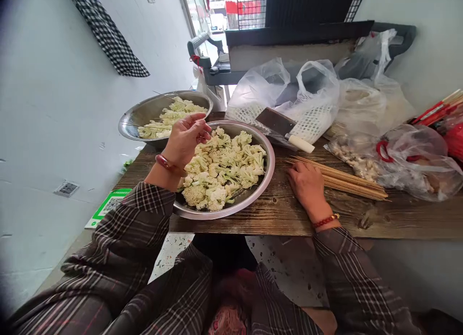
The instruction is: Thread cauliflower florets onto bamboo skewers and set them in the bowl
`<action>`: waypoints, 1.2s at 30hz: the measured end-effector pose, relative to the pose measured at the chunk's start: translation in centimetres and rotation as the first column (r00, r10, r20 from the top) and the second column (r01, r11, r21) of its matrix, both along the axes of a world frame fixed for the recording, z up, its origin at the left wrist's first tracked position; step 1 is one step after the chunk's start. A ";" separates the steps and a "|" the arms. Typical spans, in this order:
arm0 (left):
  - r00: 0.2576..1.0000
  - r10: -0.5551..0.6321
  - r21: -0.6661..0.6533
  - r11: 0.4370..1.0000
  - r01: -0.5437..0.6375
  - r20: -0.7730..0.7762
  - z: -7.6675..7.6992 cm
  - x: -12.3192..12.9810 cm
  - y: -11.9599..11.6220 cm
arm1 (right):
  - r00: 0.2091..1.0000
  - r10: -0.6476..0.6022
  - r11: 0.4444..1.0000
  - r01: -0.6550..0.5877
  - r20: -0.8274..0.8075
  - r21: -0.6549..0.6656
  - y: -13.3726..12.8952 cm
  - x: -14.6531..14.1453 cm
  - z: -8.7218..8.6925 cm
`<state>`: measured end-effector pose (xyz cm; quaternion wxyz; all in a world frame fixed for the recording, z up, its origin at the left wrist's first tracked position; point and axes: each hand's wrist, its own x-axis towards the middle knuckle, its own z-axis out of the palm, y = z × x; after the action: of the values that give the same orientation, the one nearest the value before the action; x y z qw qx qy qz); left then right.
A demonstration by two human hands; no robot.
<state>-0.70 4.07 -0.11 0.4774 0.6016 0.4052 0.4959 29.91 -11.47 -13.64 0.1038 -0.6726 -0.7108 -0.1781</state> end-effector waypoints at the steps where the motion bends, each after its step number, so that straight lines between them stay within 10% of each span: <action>1: 0.999 0.028 0.001 1.000 -0.028 0.017 0.0 -0.3 0.2 | 1.000 -0.006 1.000 0.006 0.023 -0.003 -0.2 0.3 -0.1; 18: 0.957 0.208 -0.072 0.978 -0.197 0.204 0.0 -2.2 1.0 | 0.983 0.041 0.998 -0.031 0.181 -0.060 -0.3 -0.3 0.4; 36: 0.954 0.150 -0.090 0.987 -0.131 0.258 0.0 -2.0 0.7 | 0.919 0.197 0.940 -0.079 -0.341 0.332 -1.3 -3.4 1.3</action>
<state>-2.71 4.80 -0.16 0.5121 0.4823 0.3973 0.5893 26.48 -12.78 -12.29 0.3525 -0.6167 -0.6875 -0.1506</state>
